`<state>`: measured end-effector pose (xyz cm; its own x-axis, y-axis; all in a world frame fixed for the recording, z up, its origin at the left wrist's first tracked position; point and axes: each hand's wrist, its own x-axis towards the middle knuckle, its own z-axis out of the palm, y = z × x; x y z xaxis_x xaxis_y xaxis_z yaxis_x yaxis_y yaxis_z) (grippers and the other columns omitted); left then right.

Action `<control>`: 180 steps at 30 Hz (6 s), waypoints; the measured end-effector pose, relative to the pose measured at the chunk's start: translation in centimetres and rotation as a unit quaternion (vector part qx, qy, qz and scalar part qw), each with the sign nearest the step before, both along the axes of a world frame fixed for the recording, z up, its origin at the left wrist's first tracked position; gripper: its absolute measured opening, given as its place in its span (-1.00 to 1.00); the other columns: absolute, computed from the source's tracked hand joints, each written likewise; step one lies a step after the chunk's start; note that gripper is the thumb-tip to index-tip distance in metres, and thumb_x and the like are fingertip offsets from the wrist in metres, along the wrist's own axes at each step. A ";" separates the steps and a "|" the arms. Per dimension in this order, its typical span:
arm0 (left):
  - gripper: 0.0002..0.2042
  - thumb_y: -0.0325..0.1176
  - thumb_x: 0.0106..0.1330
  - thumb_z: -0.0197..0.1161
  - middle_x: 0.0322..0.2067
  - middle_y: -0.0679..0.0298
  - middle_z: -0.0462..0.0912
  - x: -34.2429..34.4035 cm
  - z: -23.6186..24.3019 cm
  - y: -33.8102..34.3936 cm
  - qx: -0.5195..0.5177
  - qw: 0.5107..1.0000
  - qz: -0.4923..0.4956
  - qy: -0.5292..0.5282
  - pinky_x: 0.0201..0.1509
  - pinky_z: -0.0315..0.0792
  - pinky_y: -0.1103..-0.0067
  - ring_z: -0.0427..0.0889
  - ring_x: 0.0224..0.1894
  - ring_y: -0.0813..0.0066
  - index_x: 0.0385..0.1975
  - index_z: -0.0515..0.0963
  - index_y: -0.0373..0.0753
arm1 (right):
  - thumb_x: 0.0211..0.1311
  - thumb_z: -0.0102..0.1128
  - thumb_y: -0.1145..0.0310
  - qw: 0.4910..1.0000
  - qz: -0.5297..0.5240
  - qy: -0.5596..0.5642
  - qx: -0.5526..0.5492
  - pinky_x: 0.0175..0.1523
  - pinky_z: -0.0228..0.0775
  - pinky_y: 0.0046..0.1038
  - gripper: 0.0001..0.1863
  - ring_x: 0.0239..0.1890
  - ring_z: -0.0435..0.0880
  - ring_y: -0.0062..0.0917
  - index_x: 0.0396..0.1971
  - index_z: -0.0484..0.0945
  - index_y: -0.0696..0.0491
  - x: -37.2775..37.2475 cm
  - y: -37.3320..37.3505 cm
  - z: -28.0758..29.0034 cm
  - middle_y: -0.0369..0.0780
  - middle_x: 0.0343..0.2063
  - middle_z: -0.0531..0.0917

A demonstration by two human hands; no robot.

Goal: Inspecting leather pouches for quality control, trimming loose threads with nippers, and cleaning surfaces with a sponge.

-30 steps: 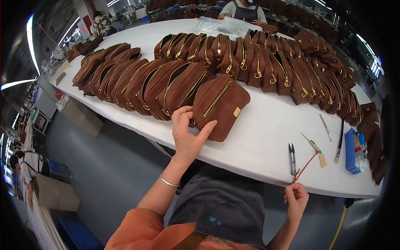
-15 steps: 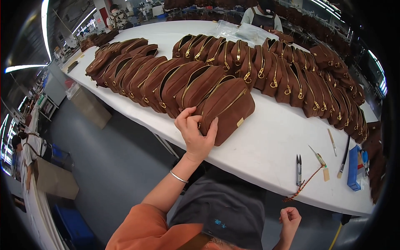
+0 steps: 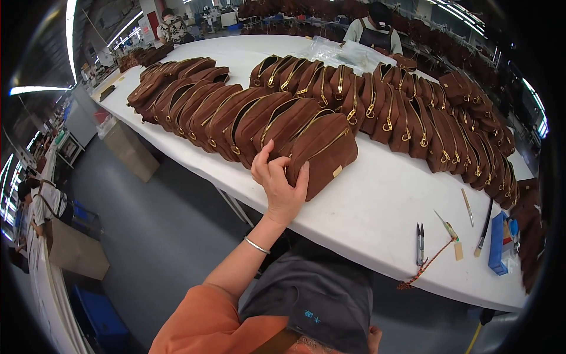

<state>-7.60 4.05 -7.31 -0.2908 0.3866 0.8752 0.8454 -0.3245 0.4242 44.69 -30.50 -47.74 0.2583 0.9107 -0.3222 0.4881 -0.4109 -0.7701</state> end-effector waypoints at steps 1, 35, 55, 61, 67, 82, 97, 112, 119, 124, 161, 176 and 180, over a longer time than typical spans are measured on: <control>-0.62 -0.33 0.17 0.45 0.29 -0.08 0.21 -0.3 -0.6 0.0 -0.006 1.000 0.005 0.008 0.34 0.09 0.26 0.15 0.29 0.02 -0.15 0.40 -0.29 | 0.28 0.27 0.37 1.000 0.005 0.008 -0.006 -0.27 0.48 -0.47 -0.77 -0.43 0.67 -0.55 -0.24 0.65 0.25 -1.4 0.4 1.3 -0.19 -0.45 0.73; -0.25 0.10 0.45 0.14 0.17 0.15 0.26 -11.7 -1.4 3.5 0.094 0.849 -0.087 -0.512 0.33 0.16 0.50 0.31 0.18 0.42 0.37 -0.03 -0.26 | 0.20 0.29 -0.06 0.979 0.148 0.028 -0.137 -0.17 0.56 -0.08 -0.50 -0.25 0.77 -0.19 -0.06 0.64 0.03 -10.6 10.4 11.8 0.00 -0.30 0.76; -0.41 0.13 0.52 -0.05 0.21 0.21 0.34 -13.3 -2.8 4.3 0.055 0.859 -0.045 -0.508 0.37 0.16 0.50 0.30 0.25 0.42 0.30 0.18 -0.23 | 0.19 0.31 -0.02 0.951 0.273 0.020 -0.143 -0.18 0.56 -0.13 -0.52 -0.26 0.77 -0.20 -0.08 0.64 0.06 -9.1 25.3 8.6 -0.02 -0.31 0.76; -0.41 0.16 0.53 -0.09 0.18 0.22 0.35 -14.6 -4.4 4.4 0.037 0.845 0.019 -0.533 0.35 0.21 0.46 0.32 0.23 0.39 0.30 0.15 -0.21 | 0.19 0.31 -0.01 0.881 0.410 0.069 -0.225 -0.19 0.56 -0.14 -0.53 -0.26 0.77 -0.21 -0.08 0.64 0.07 -11.2 28.3 5.8 -0.02 -0.31 0.76; -0.46 0.17 0.53 -0.11 0.06 0.22 0.37 -14.8 -4.6 4.0 -0.036 0.888 0.038 -0.458 0.26 0.30 0.43 0.40 0.10 0.43 0.19 0.21 -0.19 | 0.19 0.31 0.01 0.829 0.489 0.084 -0.259 -0.19 0.56 -0.15 -0.53 -0.26 0.77 -0.21 -0.09 0.64 0.08 -11.8 31.9 5.4 -0.03 -0.31 0.76; -0.49 0.07 0.54 -0.17 0.16 0.24 0.45 -14.1 -5.6 4.8 -0.007 0.778 -0.206 -0.593 0.30 0.31 0.37 0.44 0.17 0.33 0.24 0.29 -0.21 | 0.19 0.32 0.04 0.806 0.507 0.074 -0.297 -0.20 0.56 -0.19 -0.55 -0.27 0.77 -0.22 -0.10 0.63 0.10 -9.8 33.4 4.7 -0.04 -0.32 0.76; -0.54 0.02 0.39 0.12 -0.07 0.20 0.53 -12.1 -2.1 4.0 -0.087 0.905 0.019 -0.417 0.14 0.46 0.40 0.54 -0.01 0.36 0.08 0.36 -0.21 | 0.18 0.33 0.07 0.789 0.542 0.019 -0.287 -0.21 0.56 -0.22 -0.56 -0.27 0.77 -0.23 -0.11 0.63 0.12 -9.7 31.9 4.4 -0.05 -0.32 0.76; -0.47 0.12 0.50 0.00 -0.02 0.15 0.53 -14.4 -3.9 4.8 0.014 0.867 0.075 -0.492 0.16 0.33 0.48 0.45 0.01 0.42 0.06 0.39 -0.31 | 0.18 0.34 0.11 0.789 0.571 -0.052 -0.222 -0.22 0.55 -0.26 -0.58 -0.28 0.77 -0.24 -0.13 0.63 0.14 -13.7 28.1 5.5 -0.07 -0.33 0.76; -0.41 0.18 0.44 0.04 -0.21 0.18 0.58 -12.7 -2.0 4.3 -0.006 0.869 0.115 -0.481 0.00 0.39 0.50 0.51 -0.16 0.41 0.04 0.39 -0.32 | 0.18 0.35 0.12 0.790 0.576 -0.084 -0.194 -0.22 0.55 -0.27 -0.59 -0.28 0.77 -0.24 -0.13 0.63 0.15 -13.8 24.1 5.3 -0.07 -0.33 0.76; -0.40 0.18 0.44 0.06 -0.08 0.04 0.56 -12.1 -1.9 4.6 -0.015 0.872 0.137 -0.470 0.14 0.38 0.38 0.53 -0.03 0.20 0.04 0.38 -0.35 | 0.18 0.35 0.13 0.795 0.574 -0.101 -0.170 -0.23 0.55 -0.28 -0.59 -0.28 0.77 -0.25 -0.14 0.63 0.15 -14.4 21.6 6.0 -0.08 -0.33 0.76; -0.76 -0.49 0.21 0.34 0.01 0.01 0.48 15.6 11.5 12.8 -0.184 0.906 -0.271 0.269 0.17 0.41 0.30 0.48 0.14 0.03 -0.15 0.50 -0.30 | 0.11 0.33 0.06 0.953 0.033 -0.038 -0.298 0.01 0.54 -0.24 -0.47 0.01 0.69 -0.12 -0.04 0.64 0.15 -4.6 4.9 -12.3 -0.04 -0.13 0.73; -0.56 -0.31 0.20 0.39 0.14 -0.02 0.45 15.8 7.7 19.2 -0.258 0.908 -0.205 0.257 0.31 0.34 0.29 0.37 0.25 0.00 0.08 0.54 -0.29 | 0.13 0.23 0.02 0.947 -0.038 -0.059 -0.314 0.06 0.53 -0.22 -0.54 0.04 0.67 -0.11 -0.18 0.73 0.10 -1.6 1.5 -15.3 -0.03 -0.08 0.72; -0.55 -0.26 0.19 0.42 0.16 -0.05 0.46 13.6 6.9 19.6 -0.252 0.913 -0.176 0.267 0.32 0.35 0.30 0.39 0.24 0.00 0.09 0.60 -0.25 | 0.10 0.27 0.02 0.950 0.043 -0.069 -0.301 0.03 0.53 -0.21 -0.53 0.03 0.69 -0.14 -0.14 0.72 0.08 -2.3 3.7 -15.4 -0.03 -0.13 0.73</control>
